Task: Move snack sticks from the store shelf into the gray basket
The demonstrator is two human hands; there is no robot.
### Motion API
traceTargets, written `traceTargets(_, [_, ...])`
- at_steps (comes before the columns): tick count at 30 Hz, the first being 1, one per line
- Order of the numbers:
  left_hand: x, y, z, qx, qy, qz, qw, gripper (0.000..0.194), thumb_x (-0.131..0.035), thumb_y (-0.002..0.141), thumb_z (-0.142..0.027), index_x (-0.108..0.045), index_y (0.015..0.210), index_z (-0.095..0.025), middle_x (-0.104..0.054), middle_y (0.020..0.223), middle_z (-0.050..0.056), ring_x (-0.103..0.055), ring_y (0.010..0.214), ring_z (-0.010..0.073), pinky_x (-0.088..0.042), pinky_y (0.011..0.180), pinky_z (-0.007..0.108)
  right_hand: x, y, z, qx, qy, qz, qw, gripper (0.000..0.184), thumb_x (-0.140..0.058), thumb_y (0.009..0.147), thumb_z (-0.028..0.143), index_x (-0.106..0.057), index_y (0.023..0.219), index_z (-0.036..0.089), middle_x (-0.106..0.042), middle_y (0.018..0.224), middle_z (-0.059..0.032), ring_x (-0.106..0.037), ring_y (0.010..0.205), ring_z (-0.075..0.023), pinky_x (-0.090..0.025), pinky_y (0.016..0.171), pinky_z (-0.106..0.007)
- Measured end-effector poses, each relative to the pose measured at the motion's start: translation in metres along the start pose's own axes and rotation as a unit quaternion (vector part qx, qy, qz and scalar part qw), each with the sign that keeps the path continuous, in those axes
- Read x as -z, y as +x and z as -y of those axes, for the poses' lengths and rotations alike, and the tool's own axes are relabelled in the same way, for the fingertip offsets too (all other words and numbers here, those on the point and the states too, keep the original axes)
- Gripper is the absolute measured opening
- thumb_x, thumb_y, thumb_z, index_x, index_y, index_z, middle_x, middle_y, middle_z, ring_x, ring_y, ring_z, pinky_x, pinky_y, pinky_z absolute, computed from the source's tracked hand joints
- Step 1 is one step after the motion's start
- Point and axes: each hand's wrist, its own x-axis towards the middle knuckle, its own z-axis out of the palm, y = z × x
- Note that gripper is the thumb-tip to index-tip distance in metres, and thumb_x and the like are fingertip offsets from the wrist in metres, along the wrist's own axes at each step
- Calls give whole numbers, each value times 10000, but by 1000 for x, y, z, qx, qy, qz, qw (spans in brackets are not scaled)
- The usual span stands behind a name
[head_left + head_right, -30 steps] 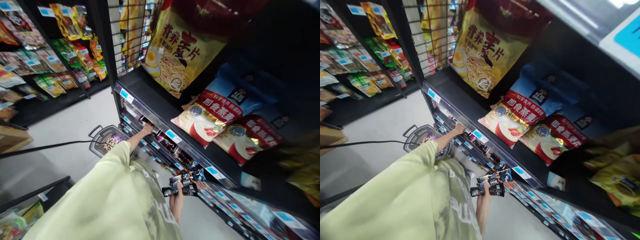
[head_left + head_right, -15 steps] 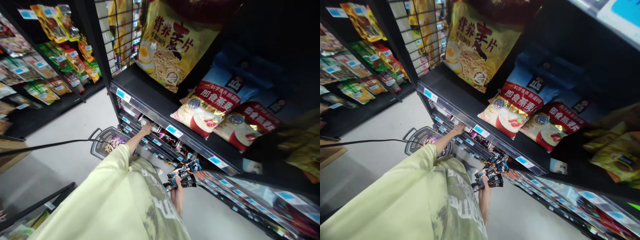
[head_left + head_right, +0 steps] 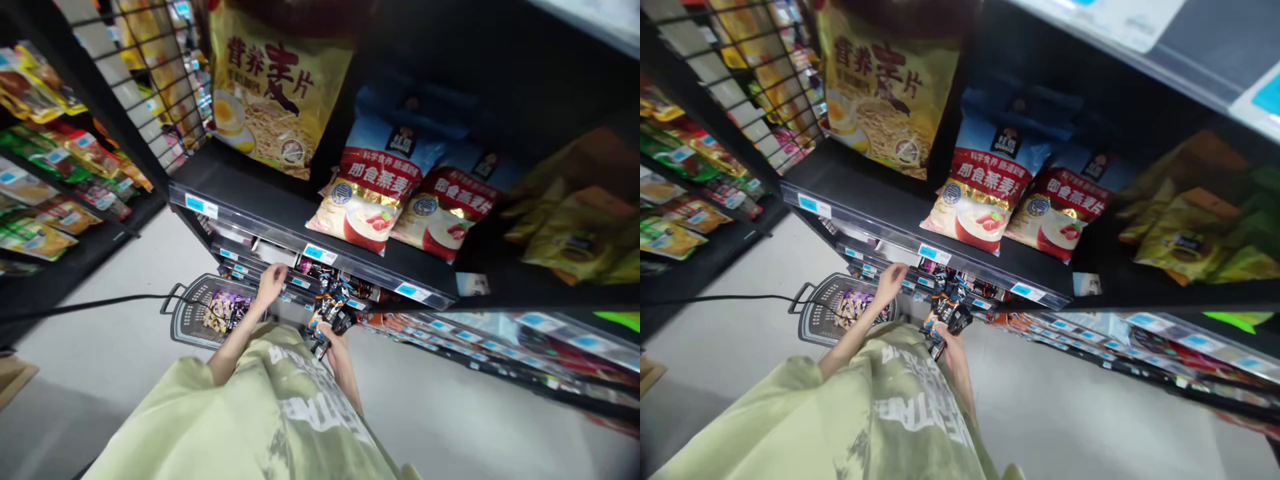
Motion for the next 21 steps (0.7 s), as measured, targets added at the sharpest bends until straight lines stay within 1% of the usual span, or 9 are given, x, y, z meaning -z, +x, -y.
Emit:
traceTargets(1, [-2,-18,-6,-9,-114,44,992,398,-379,1012,-365,-565,1302,-166,-680,1222,128,-644,1102,219,-526,951,354,-5,0,0,-4,0,8,1000,538,-903,517,265,-716,1018,208,-779,923,-26,-718,824,-213,-576,799,-324])
traceTargets(3, [-5,-48,-18,14,-278,151,948,505,-477,961,-512,-540,1341,-185,-688,1204,128,-669,1053,225,-561,869,345,-13,-1,2,-9,-1,29,1000,531,-906,514,234,-717,1009,201,-781,943,-35,-718,835,-217,-575,808,-331])
traceTargets(5, [-7,-64,-29,58,-360,214,906,578,-567,891,-592,-550,1311,-196,-697,1150,114,-685,983,218,-577,816,341,-19,-2,5,-12,-5,57,998,526,-900,526,206,-715,1017,195,-781,974,-43,-718,862,-224,-572,831,-343])
traceTargets(7, [-8,-67,-36,92,-382,227,891,557,-646,830,-607,-582,1207,-201,-702,1028,72,-686,876,198,-585,753,330,-22,-3,8,-14,-10,84,996,530,-892,539,189,-711,1036,187,-779,991,-47,-718,882,-229,-567,853,-356])
traceTargets(10, [-10,-59,-40,112,-370,209,898,474,-688,798,-586,-583,1059,-205,-664,856,6,-655,748,169,-581,668,305,-23,-2,10,-20,-11,97,995,558,-888,551,190,-700,1077,179,-776,1011,-48,-722,893,-231,-565,870,-369])
traceTargets(13, [-15,-53,-40,107,-352,159,916,419,-637,834,-566,-580,1024,-197,-634,779,-16,-627,689,154,-565,639,289,-19,0,5,-25,12,61,998,606,-890,553,209,-680,1121,185,-773,1034,-46,-723,908,-227,-569,872,-366])
traceTargets(16, [-19,-56,-45,59,-293,110,948,337,-618,859,-487,-601,998,-180,-664,782,0,-643,707,166,-549,659,285,-14,3,-2,-26,40,16,999,621,-897,540,226,-675,1118,185,-776,985,-35,-725,866,-214,-577,849,-353])
traceTargets(19, [-21,-62,-57,3,-178,96,979,252,-670,831,-384,-640,971,-176,-724,861,40,-680,781,198,-558,741,318,-9,5,-8,-22,54,-12,998,600,-905,526,234,-682,1081,184,-773,909,-20,-722,803,-204,-583,798,-334])
traceTargets(21, [-20,-67,-68,-24,-114,88,989,258,-670,833,-332,-660,1037,-173,-745,911,62,-698,811,213,-566,788,341,-7,5,-9,-10,62,-28,998,582,-909,521,242,-684,1056,188,-769,899,-19,-717,788,-201,-583,772,-326])
